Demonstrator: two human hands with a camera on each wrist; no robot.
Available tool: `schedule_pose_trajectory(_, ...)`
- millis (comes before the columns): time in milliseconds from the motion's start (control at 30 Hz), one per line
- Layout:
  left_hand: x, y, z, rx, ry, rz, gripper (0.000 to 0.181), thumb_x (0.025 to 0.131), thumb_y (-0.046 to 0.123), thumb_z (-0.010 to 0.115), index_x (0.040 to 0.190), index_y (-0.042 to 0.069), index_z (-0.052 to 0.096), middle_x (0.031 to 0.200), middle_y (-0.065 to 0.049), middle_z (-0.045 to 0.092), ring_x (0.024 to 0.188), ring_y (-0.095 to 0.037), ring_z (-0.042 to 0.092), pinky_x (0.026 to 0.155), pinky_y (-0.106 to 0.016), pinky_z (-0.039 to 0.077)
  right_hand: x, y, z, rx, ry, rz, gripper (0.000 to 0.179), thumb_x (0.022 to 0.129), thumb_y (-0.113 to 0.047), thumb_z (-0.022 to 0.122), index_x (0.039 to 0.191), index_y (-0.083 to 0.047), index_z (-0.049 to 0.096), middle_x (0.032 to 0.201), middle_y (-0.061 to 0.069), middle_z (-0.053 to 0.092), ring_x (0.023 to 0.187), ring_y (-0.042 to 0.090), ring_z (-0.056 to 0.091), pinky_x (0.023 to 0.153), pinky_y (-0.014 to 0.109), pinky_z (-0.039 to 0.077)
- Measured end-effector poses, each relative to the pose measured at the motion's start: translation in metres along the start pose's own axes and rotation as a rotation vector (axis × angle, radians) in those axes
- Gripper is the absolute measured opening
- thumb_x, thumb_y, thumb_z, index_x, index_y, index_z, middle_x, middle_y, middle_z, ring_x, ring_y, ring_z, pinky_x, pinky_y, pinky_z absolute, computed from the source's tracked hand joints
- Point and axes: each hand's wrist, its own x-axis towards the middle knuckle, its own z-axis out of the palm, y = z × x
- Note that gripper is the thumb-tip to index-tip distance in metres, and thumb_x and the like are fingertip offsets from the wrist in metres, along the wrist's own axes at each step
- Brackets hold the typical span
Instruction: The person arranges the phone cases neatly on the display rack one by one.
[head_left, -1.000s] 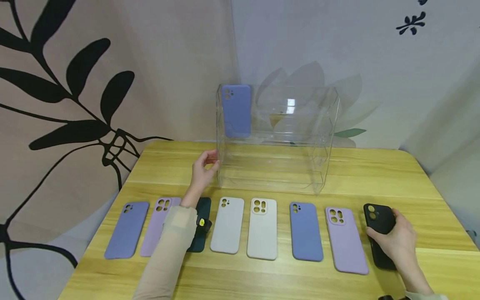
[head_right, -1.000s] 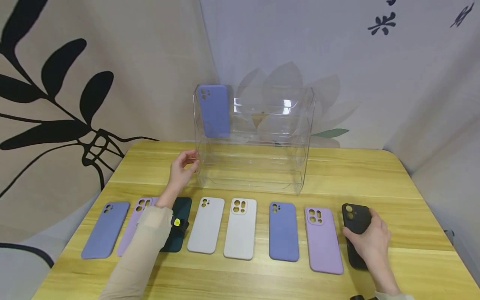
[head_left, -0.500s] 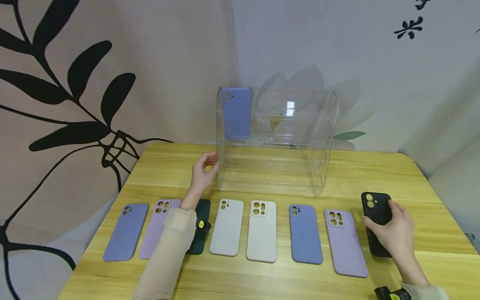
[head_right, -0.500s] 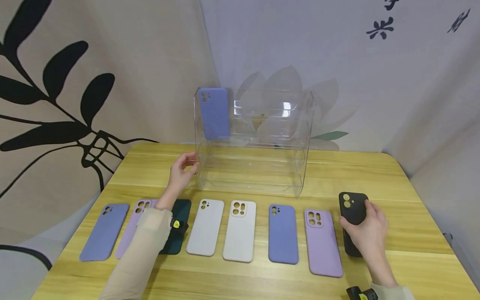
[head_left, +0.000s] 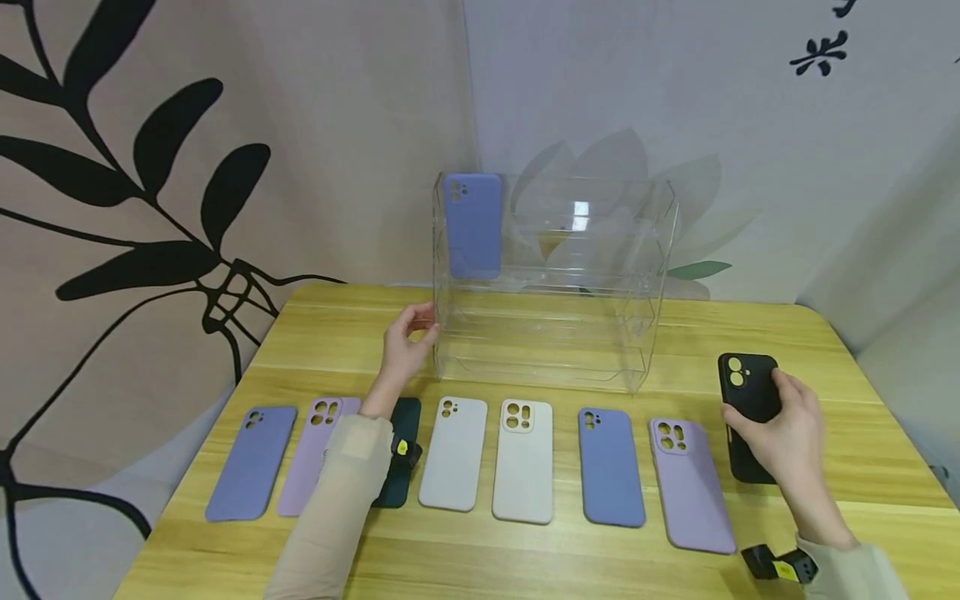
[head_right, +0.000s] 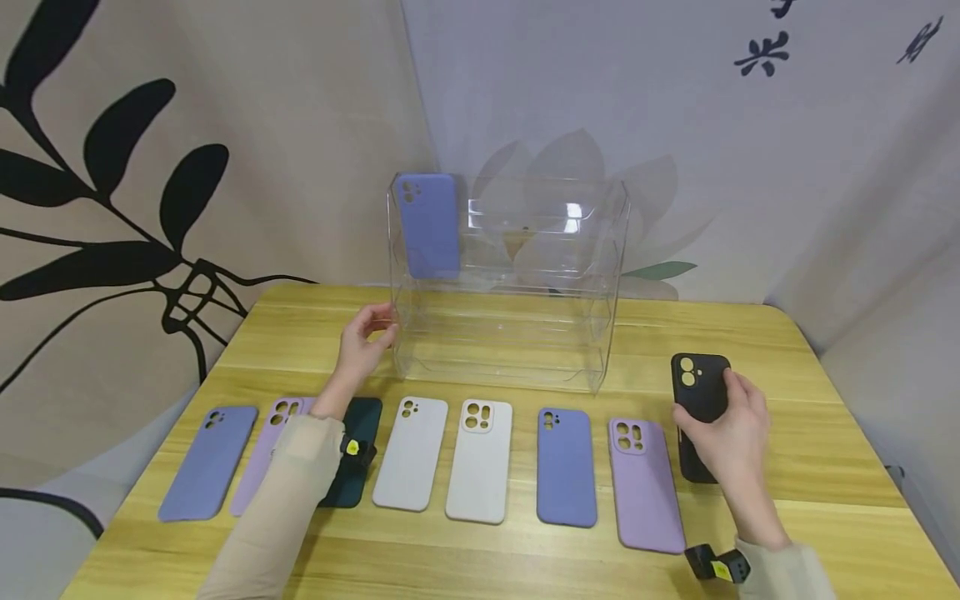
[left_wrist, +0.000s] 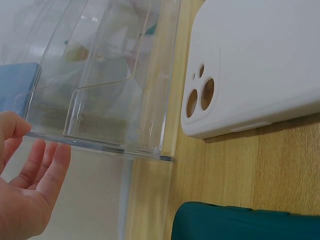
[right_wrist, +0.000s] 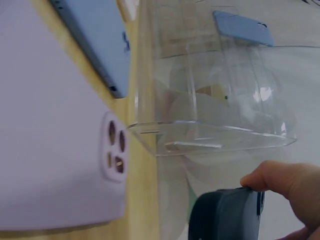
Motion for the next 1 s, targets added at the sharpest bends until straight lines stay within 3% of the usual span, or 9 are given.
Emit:
schedule_pose_trajectory(300,0.000,-0.002,0.000,-0.002,-0.001,-0.008,0.028,0.083,-0.017,0.055,0.110,-0.020,0.053,0.102,-0.037,0.054,0.092,-0.048,0.053,0.090,-0.054,0.043,0.017,-0.023,-0.001,0.006,-0.009,-0.009,0.080,0.071,-0.010,0.074,0.136,0.014,0.035,0.132,0.037,0.036,0.117,0.052,0.034,0.092,0.059,0.030)
schedule_pose_trajectory(1000,0.001,-0.003,-0.001,-0.024,-0.011,0.017,0.028,0.082,-0.019,0.054,0.109,-0.022,0.051,0.102,-0.041,0.053,0.092,-0.050,0.052,0.089,-0.057,0.042,0.059,-0.083,0.010,0.130,0.098,-0.225,0.075,0.067,-0.007,0.075,0.131,0.014,0.043,0.128,0.034,0.041,0.111,0.050,0.038,0.087,0.058,0.033)
